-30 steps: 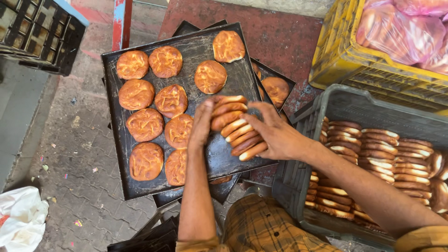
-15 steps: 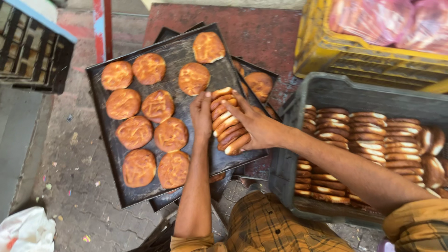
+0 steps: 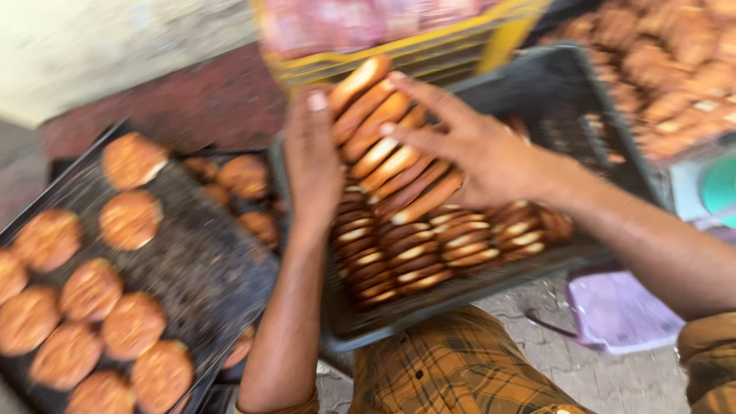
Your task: The person takes baked goods from trays and stacks them into a plastic crate by hand.
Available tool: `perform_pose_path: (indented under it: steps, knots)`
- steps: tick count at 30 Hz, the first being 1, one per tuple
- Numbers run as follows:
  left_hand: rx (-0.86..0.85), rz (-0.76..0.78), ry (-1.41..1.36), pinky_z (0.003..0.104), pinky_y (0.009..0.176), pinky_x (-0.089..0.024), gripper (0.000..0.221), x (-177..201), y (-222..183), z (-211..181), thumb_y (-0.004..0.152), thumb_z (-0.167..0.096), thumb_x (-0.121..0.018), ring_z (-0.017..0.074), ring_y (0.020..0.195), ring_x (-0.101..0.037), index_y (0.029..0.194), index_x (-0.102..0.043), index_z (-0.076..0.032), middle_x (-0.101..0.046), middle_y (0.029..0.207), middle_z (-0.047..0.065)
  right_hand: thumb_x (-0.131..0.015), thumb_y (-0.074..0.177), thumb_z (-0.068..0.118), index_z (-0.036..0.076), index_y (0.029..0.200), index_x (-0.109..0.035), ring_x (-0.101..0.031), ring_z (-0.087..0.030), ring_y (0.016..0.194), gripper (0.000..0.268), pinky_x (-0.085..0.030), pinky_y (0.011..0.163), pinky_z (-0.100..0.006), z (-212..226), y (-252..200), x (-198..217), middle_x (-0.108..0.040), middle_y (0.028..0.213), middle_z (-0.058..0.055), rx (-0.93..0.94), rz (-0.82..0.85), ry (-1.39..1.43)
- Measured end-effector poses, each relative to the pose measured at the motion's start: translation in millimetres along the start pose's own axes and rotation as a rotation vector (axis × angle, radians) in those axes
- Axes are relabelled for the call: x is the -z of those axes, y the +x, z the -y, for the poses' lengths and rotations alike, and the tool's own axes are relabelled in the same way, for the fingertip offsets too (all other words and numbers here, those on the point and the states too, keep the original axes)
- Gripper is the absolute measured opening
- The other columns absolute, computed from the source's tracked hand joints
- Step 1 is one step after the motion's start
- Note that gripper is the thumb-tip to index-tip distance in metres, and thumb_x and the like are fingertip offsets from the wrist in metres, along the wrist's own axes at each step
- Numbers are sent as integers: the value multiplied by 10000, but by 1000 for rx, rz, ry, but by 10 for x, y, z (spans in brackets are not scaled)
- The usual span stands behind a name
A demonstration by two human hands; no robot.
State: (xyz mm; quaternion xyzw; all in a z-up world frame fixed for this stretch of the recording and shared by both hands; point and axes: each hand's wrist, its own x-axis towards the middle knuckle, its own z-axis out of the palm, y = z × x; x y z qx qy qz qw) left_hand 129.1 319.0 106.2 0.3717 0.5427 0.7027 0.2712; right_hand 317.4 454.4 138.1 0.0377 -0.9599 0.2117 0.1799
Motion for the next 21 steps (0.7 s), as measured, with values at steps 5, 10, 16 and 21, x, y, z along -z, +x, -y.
perform_pose_path:
  steps: [5,10,16,21]
  knots:
    - [280,203,-48,356,969,-589,474,-1539,406,1324,1081,-442,-390,236,1156,-687,1286,-512,-33,-674,1251,179,-969,487,261,273,1569,-350,-328,-409,1477,1247,-471,1083,-501,-845,-1233,352,-156,1684,-179,-426,205,-120]
    - [503,158,-281,411,1095,-456,441,-2369,513,2895,1087,-360,-413,303,1284,-561,1316,-514,3,-568,1384,231,-885,578,82,252,1553,-354,-394,-388,1470,1123,-540,1027,-459,-1569,-1880,168,-207,1666,-209,-586,326,-242]
    - [483,16,-100,395,1173,-321,576,-2638,328,3623,1094,-464,-391,264,1381,-421,1471,-405,-28,-419,1561,179,-659,833,-5,124,1638,-251,-491,-549,1286,912,-627,837,-454,-1792,-1981,-362,-195,1603,-422,-639,399,-349]
    - [574,-174,39,458,1079,-432,508,-2743,197,3395,1086,-402,-446,333,1243,-547,1337,-498,36,-561,1320,201,-658,826,56,116,1661,-109,-442,-517,1392,1001,-617,912,-481,-1741,-1964,-343,-157,1641,-366,-799,558,-308]
